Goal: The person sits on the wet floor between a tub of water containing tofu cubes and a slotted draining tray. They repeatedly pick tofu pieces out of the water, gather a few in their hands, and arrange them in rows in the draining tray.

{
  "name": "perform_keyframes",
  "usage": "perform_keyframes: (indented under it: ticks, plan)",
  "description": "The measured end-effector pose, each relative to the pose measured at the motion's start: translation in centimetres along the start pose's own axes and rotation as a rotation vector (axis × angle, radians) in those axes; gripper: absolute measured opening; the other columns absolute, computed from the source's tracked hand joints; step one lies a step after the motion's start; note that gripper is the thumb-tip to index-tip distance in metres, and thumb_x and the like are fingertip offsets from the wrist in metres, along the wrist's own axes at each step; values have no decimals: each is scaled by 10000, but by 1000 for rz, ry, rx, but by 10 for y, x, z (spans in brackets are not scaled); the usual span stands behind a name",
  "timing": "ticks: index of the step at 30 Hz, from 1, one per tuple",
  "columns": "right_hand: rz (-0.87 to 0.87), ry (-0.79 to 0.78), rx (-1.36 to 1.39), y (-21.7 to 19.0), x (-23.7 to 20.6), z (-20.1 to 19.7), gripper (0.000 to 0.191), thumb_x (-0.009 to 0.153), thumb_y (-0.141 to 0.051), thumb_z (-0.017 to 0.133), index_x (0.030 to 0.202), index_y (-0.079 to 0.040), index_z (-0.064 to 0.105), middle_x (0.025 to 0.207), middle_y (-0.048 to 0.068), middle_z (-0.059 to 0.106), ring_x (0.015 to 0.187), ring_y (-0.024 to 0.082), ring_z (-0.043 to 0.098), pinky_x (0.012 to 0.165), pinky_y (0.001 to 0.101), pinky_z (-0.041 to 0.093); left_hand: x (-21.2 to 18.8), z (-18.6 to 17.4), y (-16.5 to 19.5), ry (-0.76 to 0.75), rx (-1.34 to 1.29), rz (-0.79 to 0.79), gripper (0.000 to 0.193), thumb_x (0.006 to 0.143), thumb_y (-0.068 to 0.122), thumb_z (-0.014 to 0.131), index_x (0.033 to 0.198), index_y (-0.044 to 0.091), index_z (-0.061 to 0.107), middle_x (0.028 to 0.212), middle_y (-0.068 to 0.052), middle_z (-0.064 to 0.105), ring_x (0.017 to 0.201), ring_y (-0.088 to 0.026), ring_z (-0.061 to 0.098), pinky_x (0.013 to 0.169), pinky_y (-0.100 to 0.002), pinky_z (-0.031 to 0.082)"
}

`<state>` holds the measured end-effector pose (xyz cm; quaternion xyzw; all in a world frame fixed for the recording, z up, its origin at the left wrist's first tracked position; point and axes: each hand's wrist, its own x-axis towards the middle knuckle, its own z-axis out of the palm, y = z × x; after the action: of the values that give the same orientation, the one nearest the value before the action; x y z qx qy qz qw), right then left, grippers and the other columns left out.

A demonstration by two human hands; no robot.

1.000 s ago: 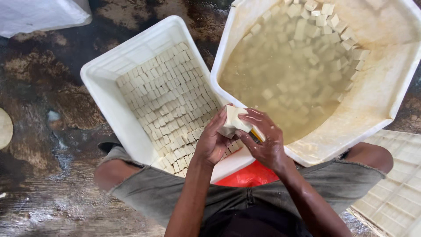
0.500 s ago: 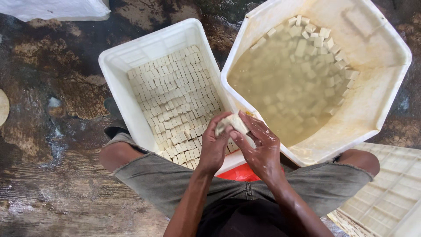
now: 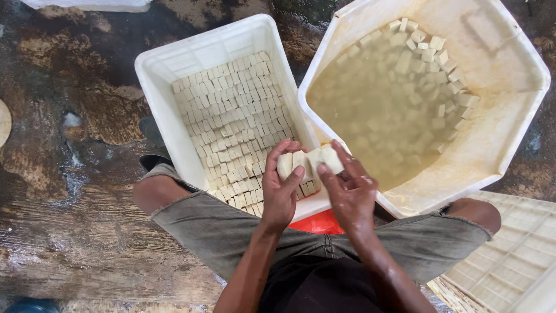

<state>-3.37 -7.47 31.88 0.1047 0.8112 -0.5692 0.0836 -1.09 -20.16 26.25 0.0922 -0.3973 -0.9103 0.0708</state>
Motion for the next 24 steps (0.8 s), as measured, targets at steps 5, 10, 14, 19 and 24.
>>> perform_keyframes:
  ticks: [5, 10, 14, 19, 24]
  plan:
    - [-88, -116, 392, 5, -2, 19, 714, 853, -18, 792, 1494, 10, 478, 1322, 81, 642, 1132, 141, 657, 944, 305, 598, -16, 3, 1, -71, 367, 212, 443, 1112, 181, 416, 1521, 16, 456, 1582, -134, 439, 1549, -252, 363, 1315, -406, 274]
    - [90, -122, 487, 8, 6, 18, 722, 823, 45, 786, 1493, 14, 519, 1266, 195, 662, 1086, 213, 677, 932, 334, 589, -11, 5, 2, 69, 18, 50, 515, 1085, 161, 407, 1576, 19, 341, 1596, -176, 401, 1479, -288, 387, 1257, -424, 294]
    - [-332, -154, 369, -1, 6, 9, 729, 884, 17, 791, 1526, -3, 445, 1431, 161, 566, 1299, 216, 614, 1087, 355, 566, -1, -3, 8, 127, -370, -155, 555, 1084, 194, 341, 1615, 78, 231, 1588, -173, 397, 1420, -310, 461, 1209, -458, 374]
    - [-907, -229, -390, -3, 10, 0, 735, 769, -8, 859, 1432, -53, 546, 1386, 179, 604, 1297, 318, 626, 1040, 430, 580, -1, -16, 9, 27, -452, -328, 554, 1112, 276, 323, 1611, 41, 263, 1632, -143, 381, 1438, -285, 452, 1154, -491, 409]
    - [-1027, -347, -373, 27, 19, 33, 860, 770, -54, 906, 1454, -4, 387, 1424, 228, 499, 1326, 436, 546, 1096, 528, 515, -10, -38, -7, 104, -487, -485, 571, 1113, 330, 368, 1620, 74, 308, 1557, -139, 425, 1329, -281, 493, 1101, -471, 434]
